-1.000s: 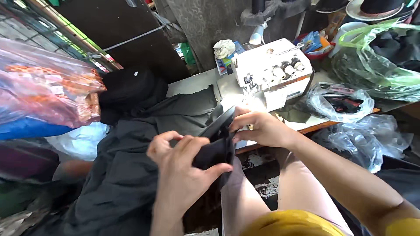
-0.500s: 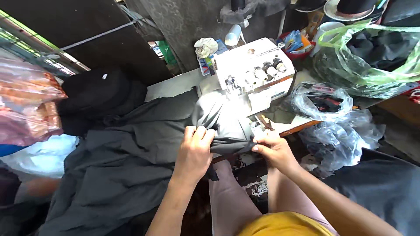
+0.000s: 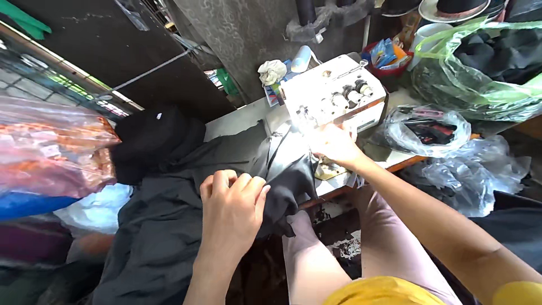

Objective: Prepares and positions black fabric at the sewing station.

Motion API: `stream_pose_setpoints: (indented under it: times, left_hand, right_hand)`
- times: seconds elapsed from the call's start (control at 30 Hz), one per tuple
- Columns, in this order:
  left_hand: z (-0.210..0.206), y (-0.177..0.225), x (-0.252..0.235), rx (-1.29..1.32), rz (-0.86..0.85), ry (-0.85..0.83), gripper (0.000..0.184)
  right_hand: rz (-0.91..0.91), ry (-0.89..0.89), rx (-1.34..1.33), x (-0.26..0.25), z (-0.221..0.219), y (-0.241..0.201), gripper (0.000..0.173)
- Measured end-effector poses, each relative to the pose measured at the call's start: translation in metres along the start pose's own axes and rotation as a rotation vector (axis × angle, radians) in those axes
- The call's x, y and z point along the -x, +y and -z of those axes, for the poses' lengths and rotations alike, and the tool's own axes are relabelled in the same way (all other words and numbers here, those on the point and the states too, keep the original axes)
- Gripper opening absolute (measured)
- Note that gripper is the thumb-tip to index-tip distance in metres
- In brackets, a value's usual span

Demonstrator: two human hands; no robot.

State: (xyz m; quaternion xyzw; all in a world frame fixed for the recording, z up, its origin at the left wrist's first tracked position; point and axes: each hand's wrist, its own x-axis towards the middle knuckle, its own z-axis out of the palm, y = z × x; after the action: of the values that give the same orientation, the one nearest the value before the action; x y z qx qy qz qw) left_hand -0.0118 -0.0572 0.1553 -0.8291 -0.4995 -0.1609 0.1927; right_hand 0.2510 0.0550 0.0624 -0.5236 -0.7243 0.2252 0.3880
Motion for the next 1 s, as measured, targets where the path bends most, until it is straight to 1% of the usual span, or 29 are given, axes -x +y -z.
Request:
stream_pose_setpoints:
  times: [0.1,0.13,0.2,0.27,0.3,0.37,0.4,0.47,0.5,0.53,0.6,0.63,0.67,0.7,0.77,0.8,0.87,0.97,1.0]
  left_hand:
    - [-0.001,0.008,0.013,0.074,-0.058,0.042,0.037]
    - [-0.001,0.010,0.016,0.091,-0.079,0.048,0.037]
    - [-0.002,0.015,0.019,0.122,-0.110,0.064,0.036]
    - [-0.002,0.019,0.020,0.141,-0.127,0.084,0.035]
    - [-0.002,0.019,0.020,0.151,-0.120,0.102,0.035]
    - [-0.001,0.021,0.018,0.188,-0.055,0.151,0.036]
    - [-0.003,0.024,0.014,0.220,0.005,0.173,0.041]
    - [-0.020,0.038,0.001,0.279,0.139,0.183,0.059]
    - [-0.039,0.047,-0.007,0.289,0.191,0.176,0.062]
    - [-0.062,0.053,-0.014,0.298,0.238,0.171,0.061]
    - [-0.113,0.049,-0.025,0.293,0.329,0.219,0.051]
    - [-0.132,0.041,-0.028,0.319,0.340,0.256,0.050]
    - [-0.143,0.032,-0.029,0.381,0.317,0.250,0.055]
    - [-0.148,0.024,-0.030,0.448,0.279,0.205,0.061]
    - [-0.141,0.014,-0.032,0.496,0.218,0.063,0.062]
    - [-0.132,0.012,-0.033,0.504,0.211,-0.026,0.061]
    - [-0.118,0.007,-0.039,0.486,0.200,-0.136,0.058]
    - [-0.100,0.003,-0.051,0.417,0.177,-0.174,0.051]
    - [-0.094,0.001,-0.056,0.376,0.150,-0.133,0.047]
  right_hand:
    - [0.213,-0.106,0.065,-0.005,0.004,-0.010,0.023]
    - [0.266,-0.184,0.045,-0.004,0.007,-0.020,0.020]
    - [0.333,-0.398,-0.067,0.001,0.012,-0.048,0.013]
    - [0.417,-0.486,-0.186,0.010,0.011,-0.077,0.005]
    - [0.447,-0.498,-0.202,0.013,0.010,-0.086,0.003]
    - [0.461,-0.456,-0.270,0.018,0.010,-0.092,0.002]
    - [0.449,-0.418,-0.342,0.019,0.012,-0.089,0.003]
    - [0.403,-0.301,-0.491,0.027,0.019,-0.081,0.005]
    - [0.374,-0.215,-0.545,0.033,0.023,-0.076,0.006]
    - [0.344,-0.129,-0.578,0.040,0.026,-0.069,0.007]
    - [0.239,0.023,-0.591,0.060,0.030,-0.052,0.011]
    - [0.181,0.072,-0.578,0.073,0.030,-0.042,0.014]
    - [0.139,0.104,-0.573,0.087,0.028,-0.033,0.016]
    - [0.116,0.118,-0.576,0.100,0.024,-0.025,0.017]
    - [0.083,0.129,-0.589,0.119,0.014,-0.011,0.013]
    - [0.052,0.138,-0.585,0.126,0.009,-0.005,0.012]
    - [0.007,0.152,-0.564,0.130,0.000,0.005,0.011]
    - [-0.008,0.182,-0.513,0.118,-0.011,0.015,0.009]
    - [0.000,0.198,-0.493,0.109,-0.014,0.018,0.008]
